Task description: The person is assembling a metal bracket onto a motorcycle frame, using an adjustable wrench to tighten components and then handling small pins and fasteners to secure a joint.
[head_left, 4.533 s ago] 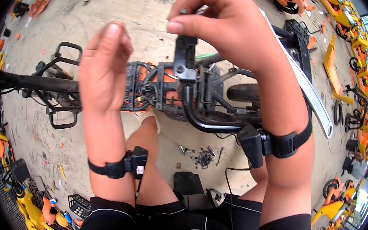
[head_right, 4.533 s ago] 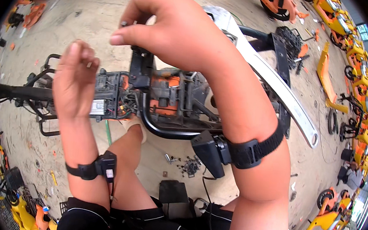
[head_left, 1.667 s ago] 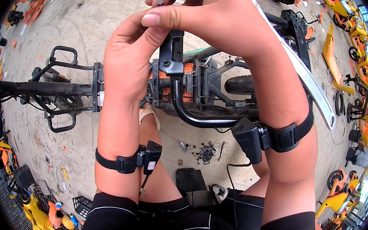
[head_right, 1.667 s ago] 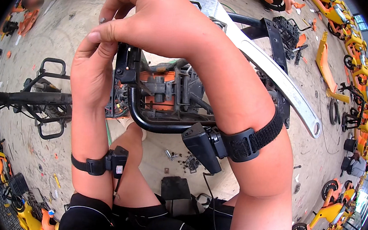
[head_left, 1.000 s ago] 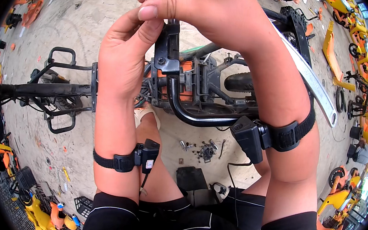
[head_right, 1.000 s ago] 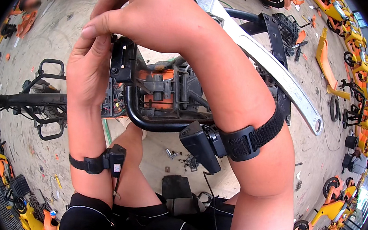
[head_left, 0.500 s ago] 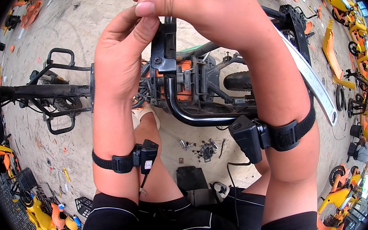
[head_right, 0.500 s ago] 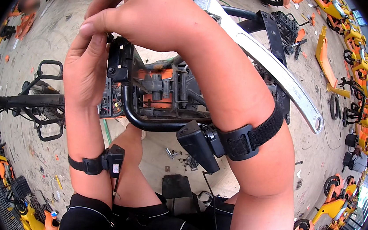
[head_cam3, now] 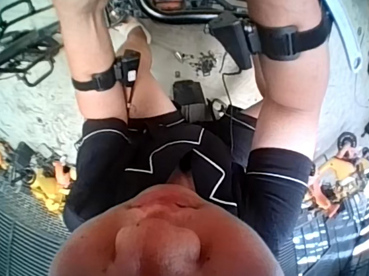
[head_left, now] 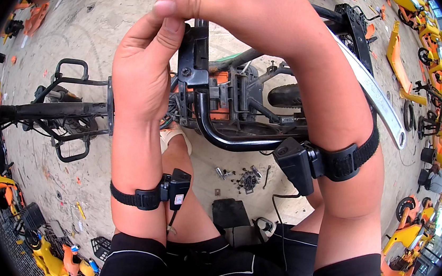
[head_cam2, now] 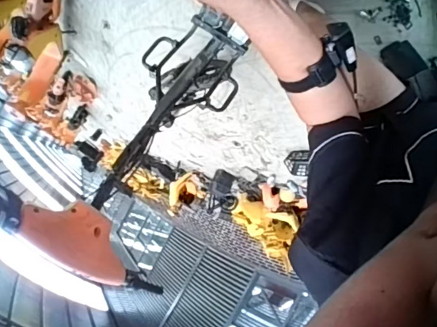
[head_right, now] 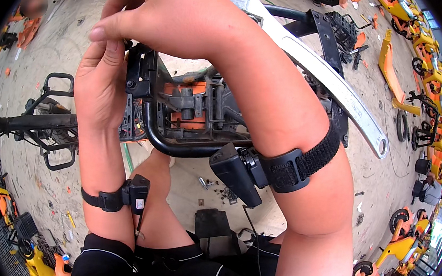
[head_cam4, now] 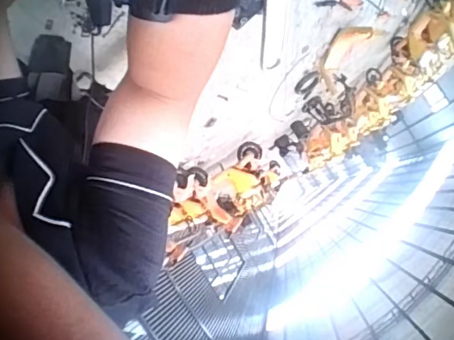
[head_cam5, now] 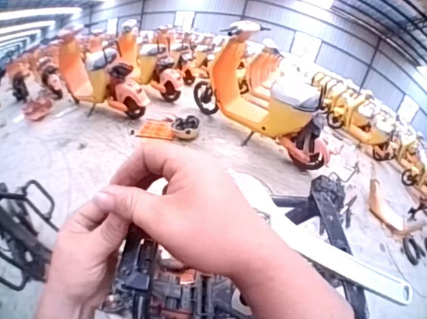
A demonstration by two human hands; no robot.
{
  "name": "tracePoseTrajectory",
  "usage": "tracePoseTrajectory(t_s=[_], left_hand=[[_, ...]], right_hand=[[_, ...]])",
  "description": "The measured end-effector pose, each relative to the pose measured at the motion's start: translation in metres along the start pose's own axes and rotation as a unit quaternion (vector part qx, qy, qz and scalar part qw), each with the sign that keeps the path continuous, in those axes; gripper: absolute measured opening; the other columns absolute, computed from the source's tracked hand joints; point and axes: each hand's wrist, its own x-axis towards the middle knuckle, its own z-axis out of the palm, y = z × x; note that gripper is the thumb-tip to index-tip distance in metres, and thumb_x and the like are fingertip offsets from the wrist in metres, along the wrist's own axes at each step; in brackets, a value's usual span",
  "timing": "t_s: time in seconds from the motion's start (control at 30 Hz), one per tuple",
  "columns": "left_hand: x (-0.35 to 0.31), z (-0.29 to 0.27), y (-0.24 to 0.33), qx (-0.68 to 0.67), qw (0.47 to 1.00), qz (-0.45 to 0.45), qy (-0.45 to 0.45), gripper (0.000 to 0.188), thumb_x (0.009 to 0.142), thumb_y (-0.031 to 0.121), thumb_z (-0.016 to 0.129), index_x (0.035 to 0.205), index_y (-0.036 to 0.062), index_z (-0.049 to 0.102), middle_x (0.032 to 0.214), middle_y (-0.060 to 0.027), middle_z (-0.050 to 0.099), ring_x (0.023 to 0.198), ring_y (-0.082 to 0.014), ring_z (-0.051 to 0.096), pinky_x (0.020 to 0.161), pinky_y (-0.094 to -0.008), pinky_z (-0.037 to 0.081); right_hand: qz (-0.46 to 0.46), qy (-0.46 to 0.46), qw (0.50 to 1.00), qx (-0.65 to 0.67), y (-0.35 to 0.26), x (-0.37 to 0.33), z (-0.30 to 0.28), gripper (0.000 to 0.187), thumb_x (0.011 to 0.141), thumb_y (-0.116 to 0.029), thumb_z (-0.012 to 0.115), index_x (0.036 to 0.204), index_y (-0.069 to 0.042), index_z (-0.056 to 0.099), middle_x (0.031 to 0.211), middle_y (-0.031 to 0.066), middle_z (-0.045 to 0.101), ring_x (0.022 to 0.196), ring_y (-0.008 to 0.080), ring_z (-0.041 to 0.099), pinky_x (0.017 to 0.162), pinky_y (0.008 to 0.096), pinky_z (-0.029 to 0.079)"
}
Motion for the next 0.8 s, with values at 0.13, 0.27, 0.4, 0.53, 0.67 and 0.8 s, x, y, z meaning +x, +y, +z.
tracePoseTrajectory(t_s=[0.13, 0.27, 0.4, 0.53, 0.67, 0.8], left_hand=[[0.001, -0.003, 0.003, -0.038, 0.999, 0.002, -0.008, 0.037, 0.103, 0.019, 0.067, 0.132, -0.0038, 0.065, 0.119, -0.0094, 0.072, 0.110, -0.0160, 0.066, 0.099, -0.0301, 0.049], [0.000, -0.008, 0.007, -0.063, 0.997, 0.002, -0.042, 0.034, 0.104, 0.018, 0.067, 0.129, -0.0043, 0.067, 0.119, -0.0105, 0.073, 0.111, -0.0167, 0.066, 0.102, -0.0314, 0.048], [0.001, -0.010, -0.002, -0.022, 0.999, 0.015, -0.019, 0.032, 0.105, 0.018, 0.064, 0.129, -0.0039, 0.066, 0.121, -0.0119, 0.071, 0.112, -0.0178, 0.066, 0.101, -0.0331, 0.051], [0.002, -0.010, -0.008, -0.025, 1.000, 0.007, -0.003, 0.031, 0.108, 0.018, 0.057, 0.130, -0.0039, 0.063, 0.125, -0.0139, 0.069, 0.115, -0.0213, 0.067, 0.098, -0.0359, 0.055], [0.001, -0.010, -0.004, -0.026, 1.000, -0.006, -0.008, 0.030, 0.108, 0.018, 0.057, 0.129, -0.0026, 0.063, 0.125, -0.0132, 0.069, 0.116, -0.0224, 0.066, 0.100, -0.0375, 0.055], [0.000, -0.010, 0.006, -0.017, 0.998, -0.015, -0.059, 0.032, 0.108, 0.020, 0.057, 0.130, -0.0021, 0.064, 0.122, -0.0115, 0.070, 0.113, -0.0203, 0.066, 0.097, -0.0352, 0.055]], right_hand=[[-0.008, -0.023, 0.998, 0.052, 0.005, 0.003, 0.001, 0.015, 0.095, -0.011, 0.071, 0.104, 0.001, 0.073, 0.089, 0.0060, 0.073, 0.083, 0.0104, 0.064, 0.076, 0.0278, 0.053], [-0.061, 0.012, 0.998, 0.031, 0.015, 0.003, 0.012, 0.015, 0.096, -0.010, 0.070, 0.105, 0.001, 0.072, 0.088, 0.0060, 0.072, 0.082, 0.0111, 0.064, 0.076, 0.0281, 0.053], [-0.057, 0.056, 0.996, -0.042, 0.014, -0.005, 0.018, 0.020, 0.094, -0.016, 0.074, 0.105, 0.001, 0.072, 0.087, 0.0067, 0.072, 0.082, 0.0124, 0.065, 0.076, 0.0287, 0.053], [-0.083, 0.043, 0.993, -0.067, 0.002, -0.004, 0.009, 0.026, 0.090, -0.021, 0.079, 0.102, 0.001, 0.072, 0.089, 0.0077, 0.072, 0.082, 0.0126, 0.065, 0.076, 0.0289, 0.053], [0.026, -0.038, 0.999, 0.019, -0.002, 0.001, -0.006, 0.023, 0.089, -0.017, 0.079, 0.100, 0.002, 0.072, 0.095, 0.0086, 0.074, 0.085, 0.0120, 0.066, 0.077, 0.0284, 0.054], [-0.051, -0.021, 0.995, 0.080, 0.014, 0.003, 0.006, 0.015, 0.091, -0.009, 0.076, 0.100, 0.003, 0.073, 0.099, 0.0089, 0.075, 0.088, 0.0123, 0.067, 0.080, 0.0281, 0.054]])
